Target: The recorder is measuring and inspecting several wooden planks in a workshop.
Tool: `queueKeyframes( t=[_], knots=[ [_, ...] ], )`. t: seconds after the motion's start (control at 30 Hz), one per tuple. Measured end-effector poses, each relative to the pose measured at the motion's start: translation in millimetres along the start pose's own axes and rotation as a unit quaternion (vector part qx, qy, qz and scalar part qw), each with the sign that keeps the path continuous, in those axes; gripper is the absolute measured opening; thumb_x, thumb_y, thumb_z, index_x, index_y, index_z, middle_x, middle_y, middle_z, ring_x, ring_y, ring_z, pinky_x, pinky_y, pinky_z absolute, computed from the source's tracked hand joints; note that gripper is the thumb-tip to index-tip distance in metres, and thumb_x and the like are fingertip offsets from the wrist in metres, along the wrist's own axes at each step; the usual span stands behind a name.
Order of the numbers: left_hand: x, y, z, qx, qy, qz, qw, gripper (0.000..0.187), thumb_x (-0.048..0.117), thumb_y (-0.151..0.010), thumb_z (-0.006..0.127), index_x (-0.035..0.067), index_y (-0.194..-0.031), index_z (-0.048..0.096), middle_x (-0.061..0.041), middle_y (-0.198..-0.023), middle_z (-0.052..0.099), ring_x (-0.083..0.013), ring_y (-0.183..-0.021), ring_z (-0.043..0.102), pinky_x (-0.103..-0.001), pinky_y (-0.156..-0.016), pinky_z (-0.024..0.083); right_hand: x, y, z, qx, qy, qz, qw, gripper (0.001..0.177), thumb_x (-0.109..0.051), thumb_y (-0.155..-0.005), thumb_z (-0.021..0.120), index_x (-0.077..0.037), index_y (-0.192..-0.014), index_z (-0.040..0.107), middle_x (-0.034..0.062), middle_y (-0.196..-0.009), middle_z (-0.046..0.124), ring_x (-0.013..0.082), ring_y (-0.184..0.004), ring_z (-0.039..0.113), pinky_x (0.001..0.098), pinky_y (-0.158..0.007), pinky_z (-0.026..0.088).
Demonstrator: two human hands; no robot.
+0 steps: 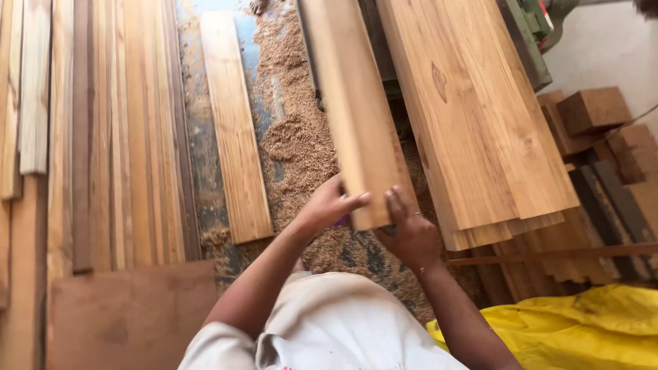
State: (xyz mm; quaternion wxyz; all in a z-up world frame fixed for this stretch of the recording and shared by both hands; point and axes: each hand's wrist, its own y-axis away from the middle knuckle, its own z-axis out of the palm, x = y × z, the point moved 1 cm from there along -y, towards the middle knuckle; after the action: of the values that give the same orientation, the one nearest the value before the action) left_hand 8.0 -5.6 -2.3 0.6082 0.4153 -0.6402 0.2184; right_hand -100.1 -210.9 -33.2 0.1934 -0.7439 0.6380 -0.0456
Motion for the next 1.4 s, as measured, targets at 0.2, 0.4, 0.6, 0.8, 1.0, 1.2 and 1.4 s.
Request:
queueKeyframes(
  t=[0.2,0.4,0.6,0.8,1.0,1.2,1.4],
  knots=[
    [-83,18,-39,-0.022,0.030,-0.220,0.975,0.076,0.053,-0.088,0.070,0.000,-0.140,0.055,-0.019,-0.103,0.071,-0.0225,-0.081,0.066,-0.036,-0.069,0.059,-43,-4,41,-0.035,0.056,-0.054,0.996,0.065,-0.049,-0.091,0.062,-0.009,-0.141,0.054,0.0240,-0.135,0.062,0.0158,-0.049,0.064,0.0368,-0.046,0.059],
    [-117,3,-44,-0.039,0.105,-0.253,0.961,0.075,0.049,-0.090,0.072,0.006,-0.147,0.049,-0.014,-0.110,0.070,-0.0175,-0.085,0.065,-0.037,-0.071,0.055,-55,-5,53,-0.042,0.081,-0.050,0.995,0.052,-0.008,-0.091,0.049,-0.011,-0.142,0.057,0.0210,-0.141,0.062,0.0150,-0.055,0.061,0.0341,-0.052,0.057],
    [-129,-14,-16,-0.087,0.118,-0.254,0.956,0.076,0.046,-0.090,0.071,0.005,-0.150,0.047,-0.027,-0.122,0.066,-0.0303,-0.102,0.064,-0.047,-0.085,0.056,-30,3,53,-0.160,0.063,0.018,0.985,0.054,0.002,-0.090,0.058,-0.009,-0.143,0.056,0.0240,-0.144,0.058,0.0130,-0.050,0.062,0.0300,-0.047,0.059],
    [-87,-14,-20,-0.079,0.043,-0.312,0.946,0.078,0.047,-0.091,0.072,0.004,-0.150,0.043,-0.018,-0.128,0.065,-0.0284,-0.113,0.067,-0.046,-0.093,0.056,-9,-6,29,-0.112,-0.014,-0.045,0.993,0.072,-0.032,-0.070,0.083,-0.006,-0.133,0.061,0.0205,-0.140,0.060,0.0204,-0.064,0.069,0.0355,-0.060,0.061],
    [-120,-8,-81,0.146,0.423,-0.128,0.885,0.079,0.071,-0.093,0.055,0.008,-0.141,0.059,-0.013,-0.111,0.065,-0.0247,-0.095,0.063,-0.045,-0.082,0.051,-4,-23,12,-0.140,-0.026,-0.079,0.987,0.048,-0.030,-0.080,0.081,-0.015,-0.124,0.071,0.0026,-0.140,0.065,0.0191,-0.065,0.072,0.0333,-0.058,0.059],
    [-21,20,-98,0.015,0.649,0.106,0.753,0.101,0.090,-0.083,0.045,0.014,-0.149,0.045,-0.015,-0.124,0.060,-0.0297,-0.117,0.059,-0.052,-0.110,0.046,-2,-19,23,-0.112,-0.029,-0.102,0.988,0.047,-0.038,-0.083,0.077,-0.017,-0.125,0.072,-0.0025,-0.140,0.066,0.0194,-0.063,0.069,0.0307,-0.058,0.057],
    [-11,25,-89,-0.049,0.688,0.145,0.710,0.108,0.094,-0.083,0.044,0.014,-0.157,0.039,-0.014,-0.127,0.061,-0.0280,-0.121,0.060,-0.047,-0.115,0.045,-3,-17,21,-0.116,-0.012,-0.086,0.989,0.046,-0.040,-0.086,0.077,-0.018,-0.126,0.072,-0.0046,-0.140,0.066,0.0192,-0.059,0.068,0.0306,-0.056,0.056]
  ],
)
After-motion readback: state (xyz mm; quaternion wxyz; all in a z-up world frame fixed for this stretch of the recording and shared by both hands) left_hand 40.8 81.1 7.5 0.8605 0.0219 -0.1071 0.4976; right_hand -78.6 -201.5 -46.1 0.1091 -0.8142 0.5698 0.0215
